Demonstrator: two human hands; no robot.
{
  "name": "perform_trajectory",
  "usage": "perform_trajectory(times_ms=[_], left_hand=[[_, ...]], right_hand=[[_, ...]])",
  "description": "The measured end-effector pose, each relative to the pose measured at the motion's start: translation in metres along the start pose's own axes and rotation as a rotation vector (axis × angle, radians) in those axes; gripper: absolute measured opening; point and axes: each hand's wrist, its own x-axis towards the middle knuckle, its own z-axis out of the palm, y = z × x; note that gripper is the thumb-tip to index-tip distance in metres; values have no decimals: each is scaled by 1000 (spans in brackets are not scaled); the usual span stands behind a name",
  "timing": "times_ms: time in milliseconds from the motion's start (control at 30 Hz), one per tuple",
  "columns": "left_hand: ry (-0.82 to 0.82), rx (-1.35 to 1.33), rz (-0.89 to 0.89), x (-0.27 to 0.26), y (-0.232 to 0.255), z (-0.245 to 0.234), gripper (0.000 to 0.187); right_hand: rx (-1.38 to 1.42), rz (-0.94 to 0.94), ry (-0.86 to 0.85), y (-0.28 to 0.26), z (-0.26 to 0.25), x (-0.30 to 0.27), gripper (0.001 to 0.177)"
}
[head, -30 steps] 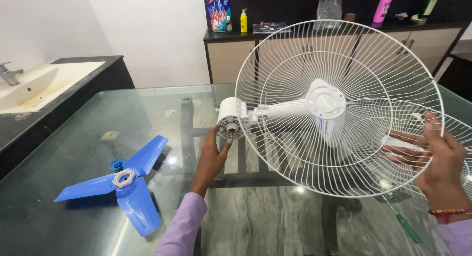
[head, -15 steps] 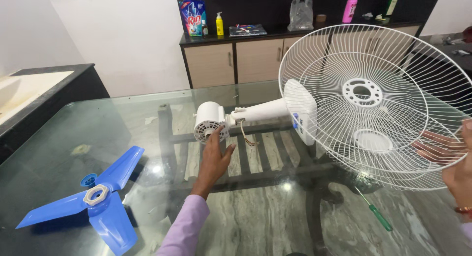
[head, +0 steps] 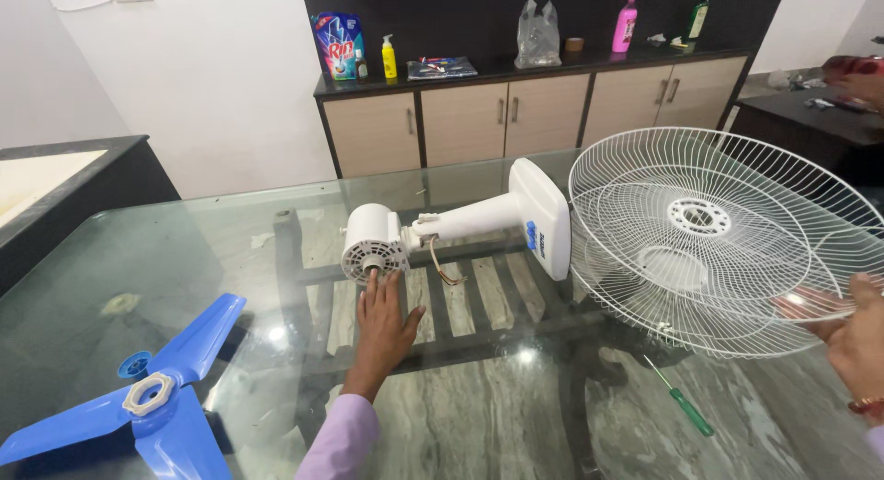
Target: The person disassembles a white table fan on a glass table. They remove the front grille, then the blue fan blades, and finally the rear motor housing, leaving the fan in a partially disassembled state.
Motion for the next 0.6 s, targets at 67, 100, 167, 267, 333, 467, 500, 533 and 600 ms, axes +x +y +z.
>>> perform_trajectory(times_ms=[67, 100, 167, 267, 333, 467, 500, 533, 600], left_hand=[[-4, 8, 3, -3, 2, -1, 74], [-6, 12, 5, -2, 2, -2, 73], [-25, 17, -13, -1, 4, -4, 73], [-4, 3, -2, 0, 6, -6, 70], [11, -10, 3, -2, 8, -7, 68], [40, -12, 20, -4, 8, -10, 65], [51, -9, 31, -4, 9, -10, 64], [50, -7, 25, -5, 10, -10, 63], [50, -4, 12, -5, 11, -10, 63]], right_hand=[[-98, 23, 67, -2, 8, 1, 49], [-147, 35, 100, -3, 14, 0, 50], [-258, 50, 77, -10, 21, -10, 47], [-326, 37, 52, -21, 39, -20, 44], [-320, 30, 15, -27, 46, -25, 43], [-307, 35, -36, -30, 51, -27, 46], [-316, 35, -29, -30, 50, -25, 47], [-348, 67, -18, -30, 49, -23, 49], [-409, 129, 3, -29, 50, -18, 54]])
